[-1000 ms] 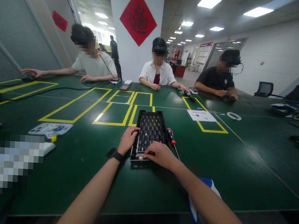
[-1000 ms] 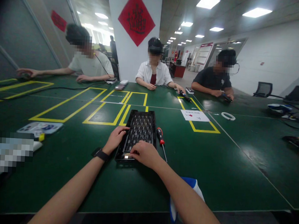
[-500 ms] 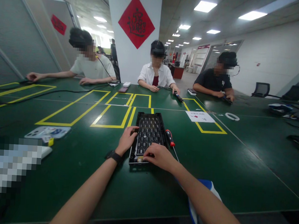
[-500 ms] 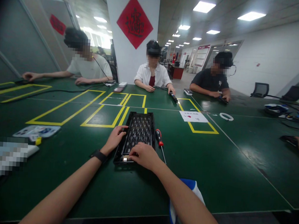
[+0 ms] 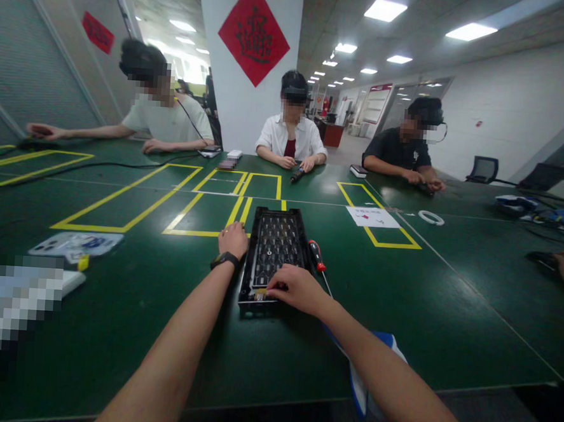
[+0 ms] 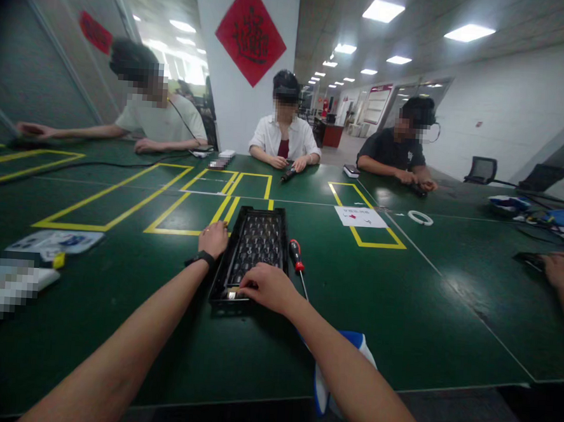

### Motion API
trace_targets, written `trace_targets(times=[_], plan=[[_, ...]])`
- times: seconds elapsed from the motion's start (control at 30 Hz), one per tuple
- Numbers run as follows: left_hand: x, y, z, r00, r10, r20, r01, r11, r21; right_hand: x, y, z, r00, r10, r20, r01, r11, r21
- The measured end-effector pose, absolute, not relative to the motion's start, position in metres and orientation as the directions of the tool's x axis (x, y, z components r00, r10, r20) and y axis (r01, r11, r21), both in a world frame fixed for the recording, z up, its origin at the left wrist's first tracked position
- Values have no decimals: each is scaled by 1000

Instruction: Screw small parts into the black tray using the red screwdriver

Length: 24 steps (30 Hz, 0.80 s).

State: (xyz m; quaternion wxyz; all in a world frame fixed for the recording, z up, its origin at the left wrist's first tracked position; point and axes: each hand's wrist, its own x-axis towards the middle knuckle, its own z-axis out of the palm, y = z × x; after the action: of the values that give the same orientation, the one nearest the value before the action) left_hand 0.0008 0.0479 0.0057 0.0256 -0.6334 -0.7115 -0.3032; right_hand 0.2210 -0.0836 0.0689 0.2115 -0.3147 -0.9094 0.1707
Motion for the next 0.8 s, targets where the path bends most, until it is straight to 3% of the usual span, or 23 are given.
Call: trace_targets(times=[0.13, 0.33, 0.63, 0.8], plan=[[5, 41, 4, -204, 901, 384, 959, 106, 262, 222, -84, 69, -713, 641, 284, 497, 748, -440], [8, 39, 6, -196, 905, 377, 969, 120, 217, 222, -86, 70, -709, 646, 283, 490, 740, -461], [8, 37, 9, -195, 914, 355, 961, 106, 255, 223, -88, 71, -702, 655, 279, 497, 732, -466], [5, 42, 14, -152, 944, 293, 933, 40, 357, 222, -88, 68, -705, 646, 291, 487, 740, -463]])
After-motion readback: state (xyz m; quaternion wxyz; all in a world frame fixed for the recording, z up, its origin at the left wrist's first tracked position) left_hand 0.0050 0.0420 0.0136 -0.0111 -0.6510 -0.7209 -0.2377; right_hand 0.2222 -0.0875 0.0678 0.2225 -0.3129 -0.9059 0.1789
